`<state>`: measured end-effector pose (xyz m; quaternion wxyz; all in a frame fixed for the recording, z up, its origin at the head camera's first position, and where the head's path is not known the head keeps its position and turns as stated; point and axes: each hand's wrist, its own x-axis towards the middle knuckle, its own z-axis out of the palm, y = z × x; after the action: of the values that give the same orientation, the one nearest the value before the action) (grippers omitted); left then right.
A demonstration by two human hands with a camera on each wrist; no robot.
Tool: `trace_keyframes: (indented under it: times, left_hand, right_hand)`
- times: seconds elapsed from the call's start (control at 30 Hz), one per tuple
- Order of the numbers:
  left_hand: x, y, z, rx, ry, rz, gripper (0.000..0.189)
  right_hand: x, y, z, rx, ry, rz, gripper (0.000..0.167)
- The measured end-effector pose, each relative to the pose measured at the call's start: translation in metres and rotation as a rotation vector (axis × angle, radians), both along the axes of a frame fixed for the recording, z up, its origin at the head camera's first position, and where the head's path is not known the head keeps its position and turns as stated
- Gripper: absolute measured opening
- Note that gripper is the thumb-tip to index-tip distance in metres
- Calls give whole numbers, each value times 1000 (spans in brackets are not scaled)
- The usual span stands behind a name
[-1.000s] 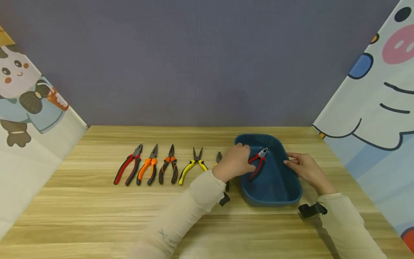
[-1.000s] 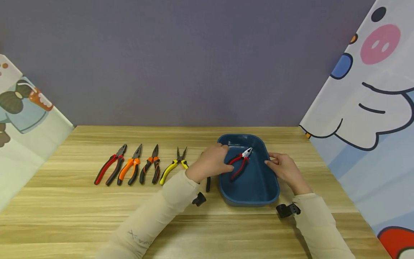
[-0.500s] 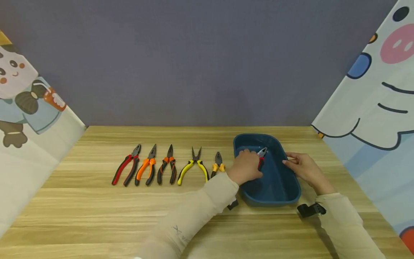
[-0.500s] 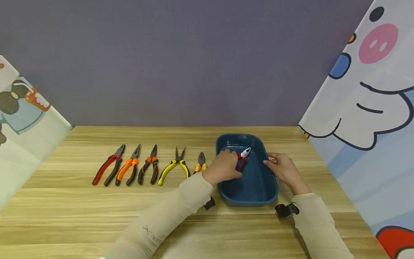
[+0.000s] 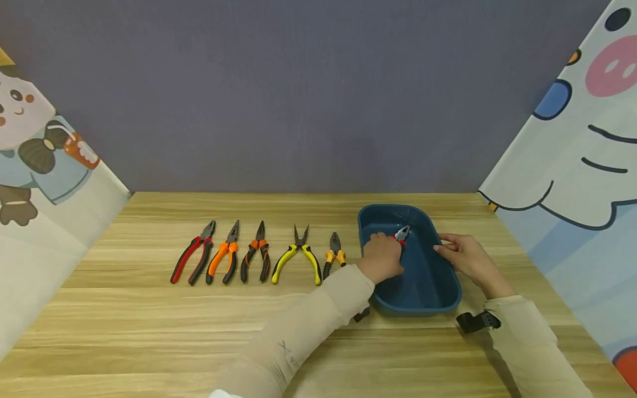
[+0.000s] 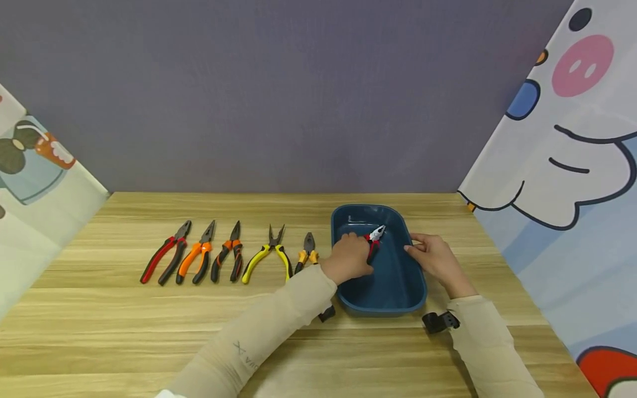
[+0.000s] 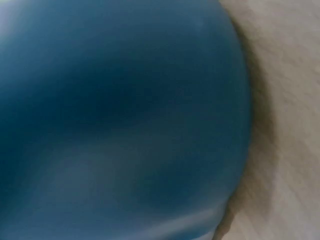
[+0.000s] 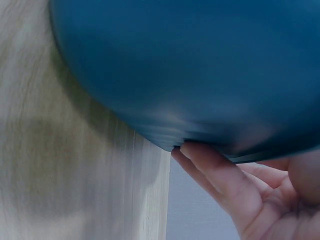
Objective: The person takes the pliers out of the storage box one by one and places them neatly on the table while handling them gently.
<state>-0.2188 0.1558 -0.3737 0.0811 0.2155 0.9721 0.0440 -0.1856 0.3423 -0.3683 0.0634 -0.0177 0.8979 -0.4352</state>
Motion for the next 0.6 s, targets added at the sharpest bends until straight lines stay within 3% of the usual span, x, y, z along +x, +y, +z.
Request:
trace_keyframes:
  times: [0.37, 0.6]
  left_hand:
    - [-5, 10, -10, -95, 3, 36, 37]
    - [-6, 13, -11, -122, -8, 70, 46]
  right_hand:
    - [-1, 1, -1, 18, 12, 0, 52]
    - [-2, 2, -1, 25, 16, -3, 52]
